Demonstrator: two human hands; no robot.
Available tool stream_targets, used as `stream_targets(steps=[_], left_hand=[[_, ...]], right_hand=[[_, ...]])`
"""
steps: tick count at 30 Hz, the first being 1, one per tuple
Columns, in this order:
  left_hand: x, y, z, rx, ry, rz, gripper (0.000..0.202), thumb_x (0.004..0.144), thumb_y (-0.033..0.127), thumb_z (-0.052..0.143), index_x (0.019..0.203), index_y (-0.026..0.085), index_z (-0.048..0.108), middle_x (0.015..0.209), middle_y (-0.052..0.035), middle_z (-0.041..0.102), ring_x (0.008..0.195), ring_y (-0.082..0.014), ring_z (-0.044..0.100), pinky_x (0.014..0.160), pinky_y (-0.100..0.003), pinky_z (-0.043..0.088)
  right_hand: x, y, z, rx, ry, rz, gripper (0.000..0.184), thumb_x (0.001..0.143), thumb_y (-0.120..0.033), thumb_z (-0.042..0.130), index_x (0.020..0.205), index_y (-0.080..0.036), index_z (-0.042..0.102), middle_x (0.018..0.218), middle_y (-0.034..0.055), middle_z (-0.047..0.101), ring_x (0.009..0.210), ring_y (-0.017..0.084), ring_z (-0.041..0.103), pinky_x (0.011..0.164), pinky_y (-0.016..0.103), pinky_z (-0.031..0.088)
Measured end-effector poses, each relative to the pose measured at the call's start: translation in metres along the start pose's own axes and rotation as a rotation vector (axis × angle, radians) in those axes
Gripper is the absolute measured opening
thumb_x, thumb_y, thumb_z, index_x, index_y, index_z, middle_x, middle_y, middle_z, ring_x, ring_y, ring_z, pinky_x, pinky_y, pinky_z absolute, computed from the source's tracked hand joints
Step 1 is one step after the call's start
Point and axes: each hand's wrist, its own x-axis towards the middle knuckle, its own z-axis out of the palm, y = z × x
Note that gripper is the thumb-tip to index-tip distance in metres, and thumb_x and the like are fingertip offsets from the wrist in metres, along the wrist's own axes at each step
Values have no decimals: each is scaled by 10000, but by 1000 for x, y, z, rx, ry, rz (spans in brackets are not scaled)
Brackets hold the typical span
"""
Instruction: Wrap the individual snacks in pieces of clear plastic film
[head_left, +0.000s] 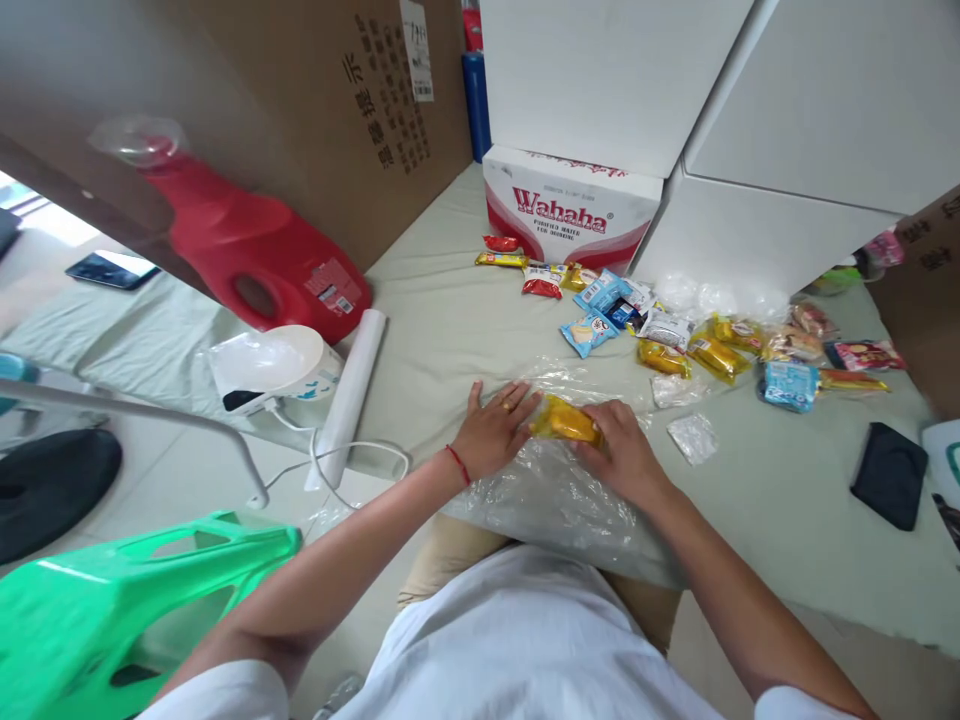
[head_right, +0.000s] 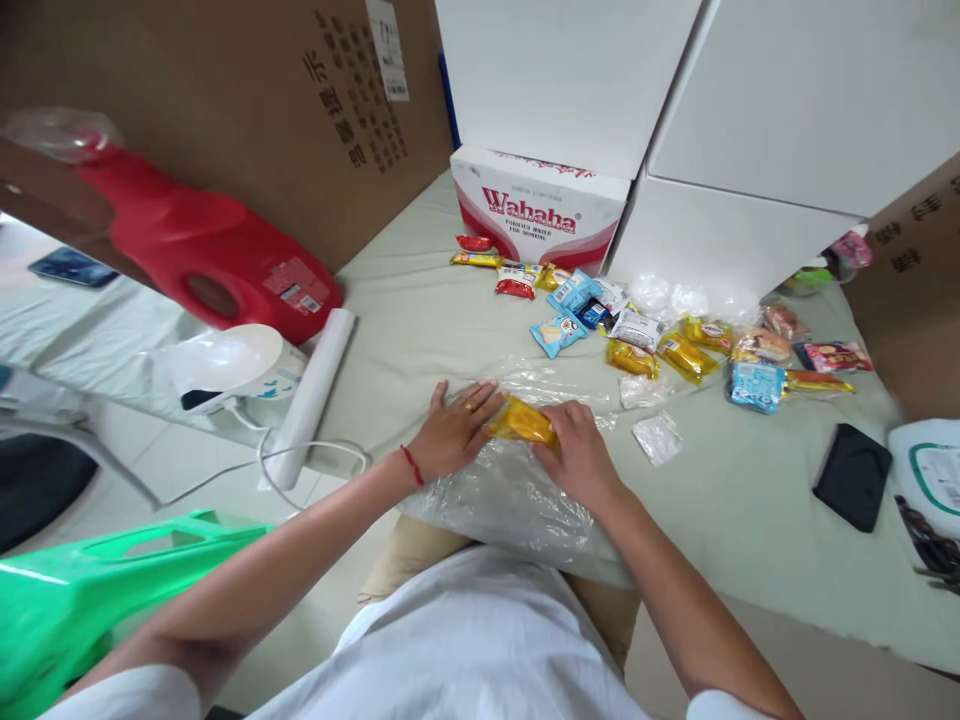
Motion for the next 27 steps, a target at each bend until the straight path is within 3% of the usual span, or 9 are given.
stream_targets(steps=[3, 7, 10, 12, 16, 20, 23, 27], left_hand=[[-20, -13, -3, 30, 21, -28, 563, 1080, 425, 338, 1632, 310, 353, 1668, -123, 395, 1537, -325, 395, 1251, -707, -3], [-35, -21, -7, 41, 48, -100, 598, 1078, 459, 339, 1648, 281, 317, 1673, -144, 372, 1542, -332, 386, 1251, -702, -16], [-37, -19, -8, 43, 61, -132, 613, 1075, 473, 344, 1652, 271, 309, 1670, -152, 373, 1545, -340, 380, 1250, -710, -2], [-36, -17, -7, 51, 64, -136, 626, 1066, 482, 364, 1652, 267, 314, 1668, -155, 376, 1547, -349, 375, 1253, -711, 19], [-36, -15, -6, 66, 65, -148, 636, 1055, 494, 385, 1647, 267, 328, 1669, -148, 378, 1549, -353, 370, 1257, -710, 56], [-37, -16, -6, 57, 62, -152, 627, 1050, 497, 405, 1631, 266, 367, 1670, -146, 380, 1554, -339, 362, 1267, -688, 78], [-37, -16, -6, 49, 67, -143, 620, 1048, 496, 411, 1621, 261, 388, 1673, -142, 376, 1557, -335, 358, 1268, -685, 91], [-37, -15, -5, 59, 82, -133, 609, 1056, 495, 378, 1619, 264, 392, 1679, -130, 365, 1558, -339, 354, 1261, -705, 71]], right_hand=[[-8, 29, 18, -114, -20, 47, 396, 942, -397, 646, 1272, -179, 660, 1106, 148, 620, 1055, 324, 538, 957, 489, 493], [-8, 48, 1, -175, 28, 92, 398, 935, -432, 644, 1222, -161, 696, 1034, 137, 608, 1020, 321, 521, 947, 482, 474], [0, 30, -15, -143, 64, 36, 410, 939, -436, 651, 1237, -158, 689, 1062, 136, 602, 1052, 319, 516, 978, 489, 460], [6, 11, -15, -99, 22, -42, 414, 948, -429, 651, 1280, -182, 670, 1116, 133, 604, 1117, 321, 510, 1019, 490, 448], [11, -11, 10, -129, -148, -78, 477, 923, -387, 684, 1364, -213, 630, 1178, 140, 608, 1226, 352, 483, 1064, 525, 439], [3, -6, 31, -173, -148, -114, 718, 876, -397, 728, 1526, -220, 478, 1402, 175, 536, 1379, 391, 412, 1136, 611, 380], [-4, -1, 30, -180, -113, -205, 550, 949, -305, 635, 1483, -245, 516, 1431, 151, 549, 1384, 362, 430, 1169, 617, 339], [-1, -1, 15, -159, -82, -229, 367, 1019, -183, 470, 1349, -232, 623, 1297, 123, 653, 1211, 297, 547, 1081, 542, 432]])
